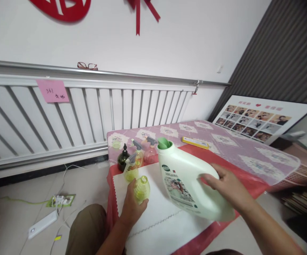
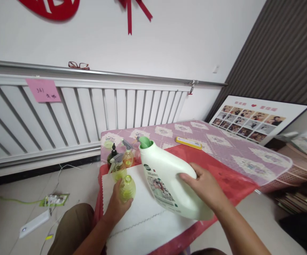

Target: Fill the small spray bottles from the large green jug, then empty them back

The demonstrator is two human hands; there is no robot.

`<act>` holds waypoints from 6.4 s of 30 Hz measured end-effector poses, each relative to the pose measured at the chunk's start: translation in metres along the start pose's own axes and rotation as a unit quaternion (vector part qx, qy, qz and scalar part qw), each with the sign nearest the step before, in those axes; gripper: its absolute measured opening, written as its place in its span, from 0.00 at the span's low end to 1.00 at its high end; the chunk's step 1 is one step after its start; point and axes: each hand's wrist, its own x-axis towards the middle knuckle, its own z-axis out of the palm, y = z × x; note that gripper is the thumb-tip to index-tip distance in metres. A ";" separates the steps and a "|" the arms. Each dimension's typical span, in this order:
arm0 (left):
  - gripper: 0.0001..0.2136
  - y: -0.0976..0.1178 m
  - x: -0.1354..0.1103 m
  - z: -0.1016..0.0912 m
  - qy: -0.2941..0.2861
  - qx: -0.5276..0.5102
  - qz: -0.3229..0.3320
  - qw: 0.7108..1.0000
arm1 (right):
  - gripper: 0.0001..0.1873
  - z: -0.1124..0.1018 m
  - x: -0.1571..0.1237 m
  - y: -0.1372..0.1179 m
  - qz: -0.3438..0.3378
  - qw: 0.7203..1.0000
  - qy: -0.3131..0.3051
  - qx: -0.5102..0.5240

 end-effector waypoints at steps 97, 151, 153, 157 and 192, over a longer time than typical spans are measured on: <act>0.38 0.010 0.005 -0.008 0.000 0.013 0.028 1.000 | 0.26 -0.017 0.032 -0.101 -0.037 0.873 -0.344 -0.345; 0.39 0.012 0.006 -0.009 -0.005 0.009 0.018 1.000 | 0.24 -0.015 0.031 -0.109 -0.058 0.864 -0.334 -0.372; 0.39 0.012 0.006 -0.009 -0.005 0.013 0.021 1.000 | 0.24 -0.014 0.031 -0.109 -0.052 0.864 -0.336 -0.373; 0.38 0.011 0.006 -0.009 -0.006 0.018 0.026 0.999 | 0.24 -0.014 0.032 -0.110 -0.062 0.861 -0.335 -0.378; 0.37 0.010 0.005 -0.008 -0.001 0.014 0.026 1.000 | 0.24 -0.014 0.032 -0.119 -0.067 0.851 -0.336 -0.398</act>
